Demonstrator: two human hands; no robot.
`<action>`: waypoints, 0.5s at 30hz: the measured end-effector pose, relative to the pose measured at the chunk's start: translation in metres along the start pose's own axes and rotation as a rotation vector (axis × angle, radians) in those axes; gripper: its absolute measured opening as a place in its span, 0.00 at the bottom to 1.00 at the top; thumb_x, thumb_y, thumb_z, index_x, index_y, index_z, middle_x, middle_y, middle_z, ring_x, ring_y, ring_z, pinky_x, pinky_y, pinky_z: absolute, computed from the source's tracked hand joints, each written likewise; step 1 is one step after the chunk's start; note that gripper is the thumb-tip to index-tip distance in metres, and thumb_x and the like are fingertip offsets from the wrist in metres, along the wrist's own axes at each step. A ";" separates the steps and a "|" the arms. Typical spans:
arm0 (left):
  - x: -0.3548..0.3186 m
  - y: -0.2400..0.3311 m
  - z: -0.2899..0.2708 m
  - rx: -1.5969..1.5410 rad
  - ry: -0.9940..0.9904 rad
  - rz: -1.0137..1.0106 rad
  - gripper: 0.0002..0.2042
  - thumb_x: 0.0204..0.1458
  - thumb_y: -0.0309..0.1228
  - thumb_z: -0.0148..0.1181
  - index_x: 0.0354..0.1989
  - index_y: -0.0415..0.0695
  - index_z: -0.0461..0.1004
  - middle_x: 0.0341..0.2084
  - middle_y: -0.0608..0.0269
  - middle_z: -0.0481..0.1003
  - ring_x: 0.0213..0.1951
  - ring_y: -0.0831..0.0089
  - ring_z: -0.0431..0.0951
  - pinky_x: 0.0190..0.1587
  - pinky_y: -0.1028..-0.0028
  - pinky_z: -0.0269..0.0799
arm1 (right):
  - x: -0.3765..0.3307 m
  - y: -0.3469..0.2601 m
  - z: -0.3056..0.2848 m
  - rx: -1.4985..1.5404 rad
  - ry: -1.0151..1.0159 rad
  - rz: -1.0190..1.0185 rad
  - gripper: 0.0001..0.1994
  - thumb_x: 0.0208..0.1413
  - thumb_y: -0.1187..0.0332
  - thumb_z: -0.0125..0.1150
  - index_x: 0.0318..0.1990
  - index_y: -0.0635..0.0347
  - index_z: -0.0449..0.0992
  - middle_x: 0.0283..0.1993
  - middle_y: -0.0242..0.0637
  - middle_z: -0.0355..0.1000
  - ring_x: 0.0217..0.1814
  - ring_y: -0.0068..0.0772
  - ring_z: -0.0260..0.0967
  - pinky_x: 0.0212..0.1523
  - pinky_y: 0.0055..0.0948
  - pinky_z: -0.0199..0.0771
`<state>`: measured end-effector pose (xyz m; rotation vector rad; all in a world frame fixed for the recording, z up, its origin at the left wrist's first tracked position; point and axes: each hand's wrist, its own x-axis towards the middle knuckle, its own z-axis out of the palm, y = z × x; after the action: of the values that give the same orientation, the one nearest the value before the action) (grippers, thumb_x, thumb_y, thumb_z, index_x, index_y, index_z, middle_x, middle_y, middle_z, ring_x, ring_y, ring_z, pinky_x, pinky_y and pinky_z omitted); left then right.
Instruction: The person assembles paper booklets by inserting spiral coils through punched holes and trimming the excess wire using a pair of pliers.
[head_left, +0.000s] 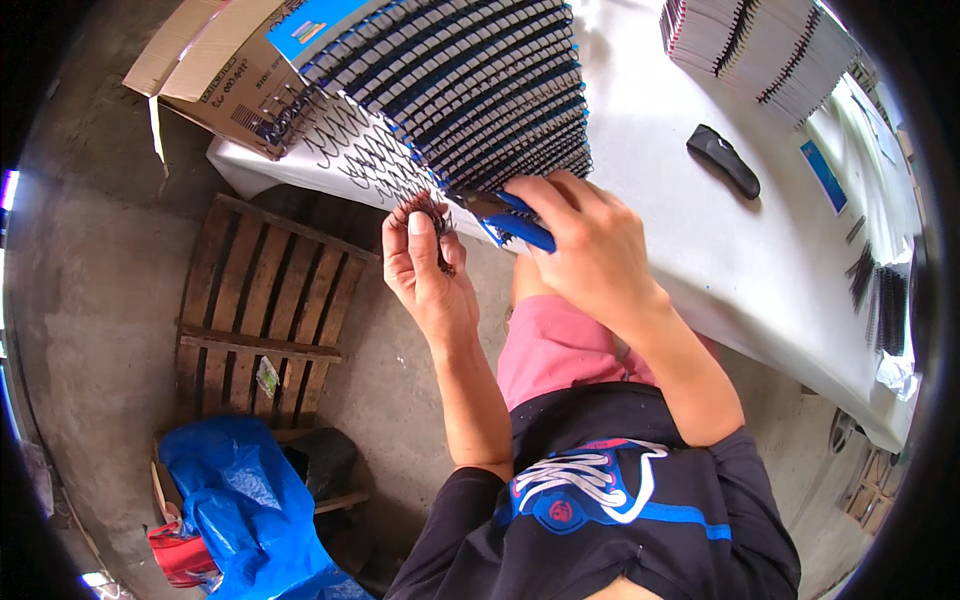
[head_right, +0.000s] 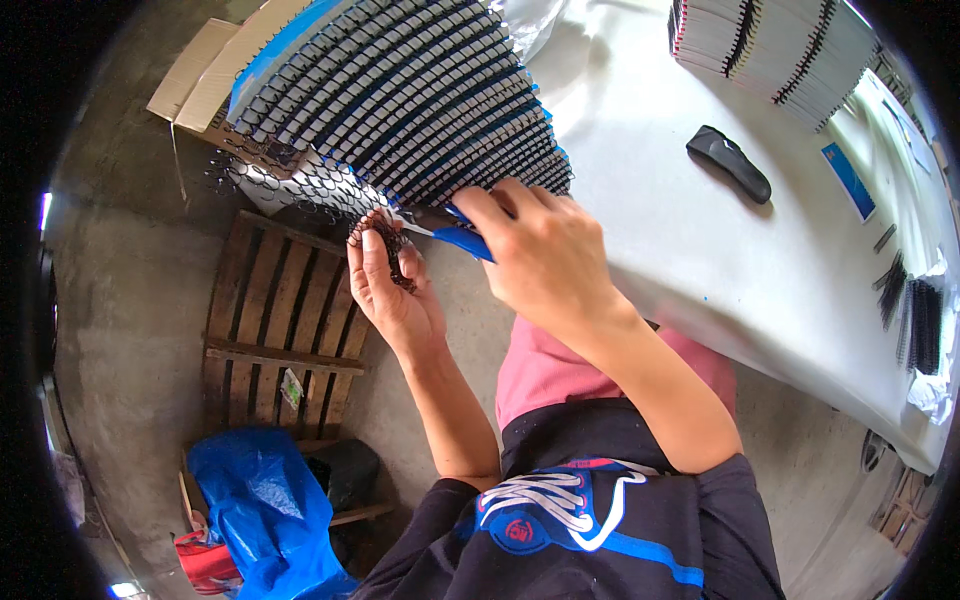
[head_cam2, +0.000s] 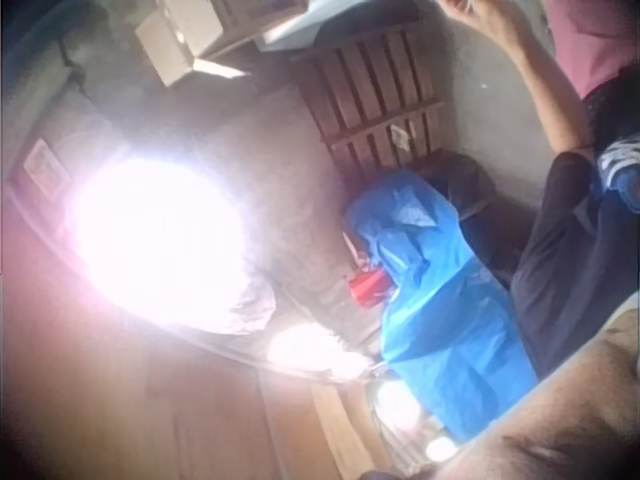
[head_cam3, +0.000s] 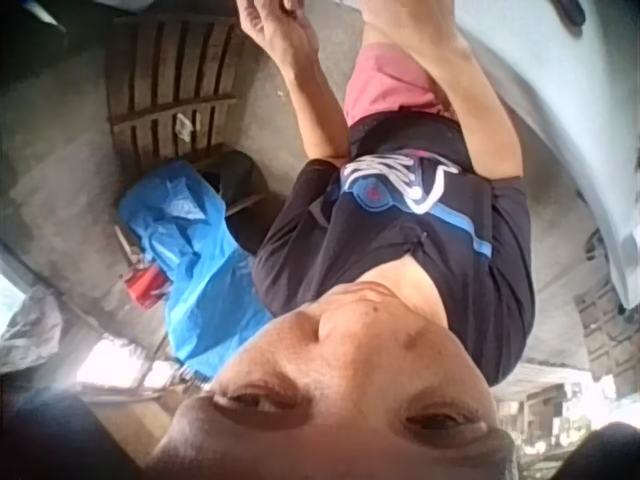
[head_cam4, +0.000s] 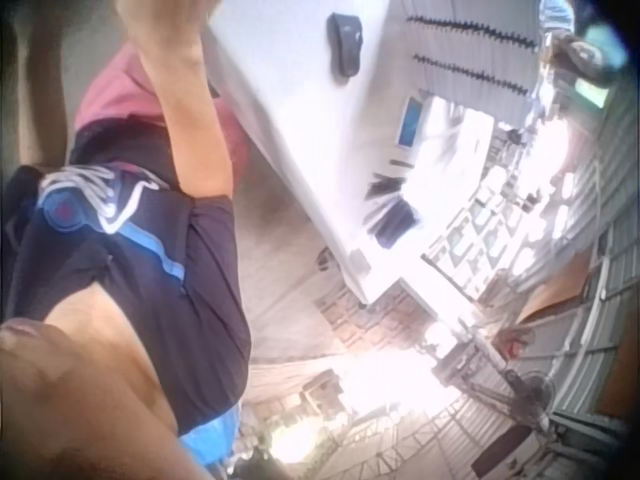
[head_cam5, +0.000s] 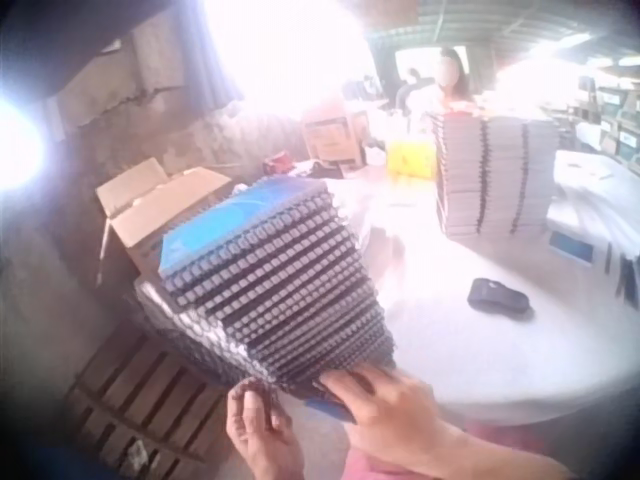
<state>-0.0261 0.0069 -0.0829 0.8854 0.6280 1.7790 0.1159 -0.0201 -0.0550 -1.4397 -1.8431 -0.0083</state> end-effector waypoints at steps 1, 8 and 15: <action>0.001 0.000 -0.002 -0.066 0.017 -0.033 0.11 0.56 0.31 0.55 0.44 0.38 0.69 0.33 0.61 0.74 0.20 0.90 0.61 0.19 0.89 0.52 | 0.000 0.000 -0.004 0.007 -0.001 -0.007 0.21 0.37 0.70 0.66 0.44 0.48 0.72 0.35 0.32 0.70 0.40 0.37 0.70 0.39 0.35 0.66; 0.003 0.007 0.006 -0.262 -0.021 -0.128 0.17 0.54 0.33 0.56 0.49 0.39 0.66 0.33 0.62 0.74 0.18 0.86 0.62 0.18 0.87 0.55 | 0.007 -0.007 -0.015 -0.077 0.131 -0.058 0.27 0.33 0.67 0.70 0.47 0.47 0.71 0.41 0.32 0.67 0.45 0.36 0.66 0.48 0.39 0.56; 0.009 0.002 0.004 -0.066 -0.056 -0.066 0.15 0.59 0.38 0.51 0.48 0.40 0.68 0.28 0.69 0.70 0.19 0.88 0.57 0.19 0.88 0.51 | 0.012 -0.015 -0.016 -0.105 0.080 -0.032 0.26 0.32 0.69 0.69 0.47 0.50 0.72 0.43 0.32 0.68 0.45 0.39 0.66 0.45 0.41 0.60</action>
<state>-0.0263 0.0144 -0.0767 0.8572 0.5527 1.7008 0.1119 -0.0222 -0.0306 -1.4603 -1.8236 -0.1785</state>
